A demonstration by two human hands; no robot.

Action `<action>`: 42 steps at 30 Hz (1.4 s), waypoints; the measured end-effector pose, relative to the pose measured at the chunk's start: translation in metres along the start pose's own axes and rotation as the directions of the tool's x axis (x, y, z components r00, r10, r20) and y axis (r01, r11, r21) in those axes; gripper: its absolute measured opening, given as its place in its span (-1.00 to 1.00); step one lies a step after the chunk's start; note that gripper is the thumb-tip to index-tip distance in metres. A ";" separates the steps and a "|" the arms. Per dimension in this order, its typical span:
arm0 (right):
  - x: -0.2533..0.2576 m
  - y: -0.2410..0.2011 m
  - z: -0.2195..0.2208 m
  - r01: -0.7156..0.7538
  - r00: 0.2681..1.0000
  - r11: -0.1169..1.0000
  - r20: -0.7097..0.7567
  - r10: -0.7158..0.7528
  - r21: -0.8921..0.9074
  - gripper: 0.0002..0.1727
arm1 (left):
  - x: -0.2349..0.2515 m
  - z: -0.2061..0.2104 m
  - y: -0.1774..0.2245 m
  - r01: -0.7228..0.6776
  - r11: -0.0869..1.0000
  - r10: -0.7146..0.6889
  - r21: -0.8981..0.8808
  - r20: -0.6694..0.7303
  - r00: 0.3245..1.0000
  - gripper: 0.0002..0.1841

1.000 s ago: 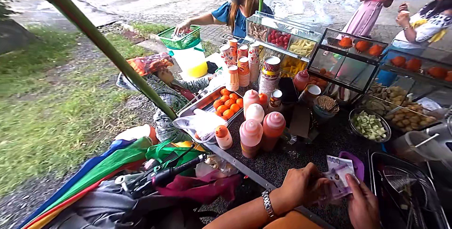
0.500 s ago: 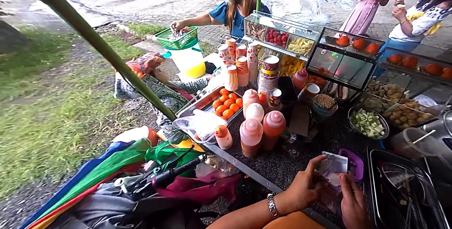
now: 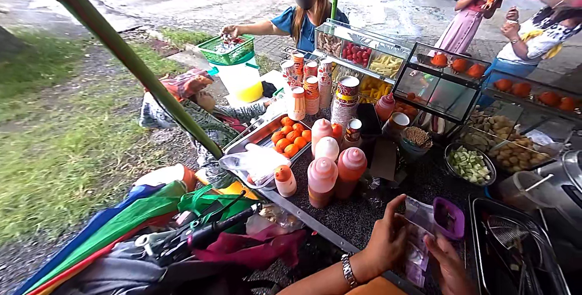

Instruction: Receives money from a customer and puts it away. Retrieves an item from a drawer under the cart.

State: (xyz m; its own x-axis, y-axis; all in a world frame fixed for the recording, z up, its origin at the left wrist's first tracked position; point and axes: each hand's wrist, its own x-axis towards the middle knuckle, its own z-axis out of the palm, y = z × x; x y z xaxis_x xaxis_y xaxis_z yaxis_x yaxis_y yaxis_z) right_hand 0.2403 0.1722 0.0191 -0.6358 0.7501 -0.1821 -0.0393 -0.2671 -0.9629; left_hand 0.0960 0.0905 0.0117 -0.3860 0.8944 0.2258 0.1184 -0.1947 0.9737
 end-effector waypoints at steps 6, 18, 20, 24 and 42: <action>-0.004 0.001 0.011 0.002 0.993 0.993 -0.122 0.012 0.119 -0.75 | -0.001 0.002 -0.006 -0.068 0.996 0.066 0.060 0.037 0.997 -0.57; 0.005 0.016 -0.020 0.056 0.995 0.950 -0.090 -0.030 0.307 -0.59 | -0.004 0.013 -0.006 -0.141 0.990 0.133 -0.006 0.377 0.917 -0.31; 0.004 0.019 -0.022 0.033 0.999 0.949 -0.037 -0.022 0.313 -0.46 | -0.002 0.011 -0.003 -0.131 0.991 0.126 -0.014 0.401 0.907 -0.25; 0.009 0.011 -0.018 0.021 0.996 0.920 -0.086 0.014 0.392 -0.55 | 0.000 0.010 -0.006 -0.106 0.994 0.092 0.003 0.473 0.876 -0.24; 0.010 0.005 -0.008 0.170 0.980 0.976 -0.124 -0.154 0.136 -0.40 | 0.004 -0.014 -0.002 0.204 0.974 -0.227 0.100 0.432 0.873 -0.39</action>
State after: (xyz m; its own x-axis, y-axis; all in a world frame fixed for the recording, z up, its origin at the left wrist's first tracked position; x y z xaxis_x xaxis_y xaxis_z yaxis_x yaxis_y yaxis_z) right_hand 0.2397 0.1837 0.0111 -0.5216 0.8514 -0.0554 -0.2511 -0.2153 -0.9437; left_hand 0.0818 0.0889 0.0110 0.0319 0.9988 -0.0377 0.1284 0.0333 0.9912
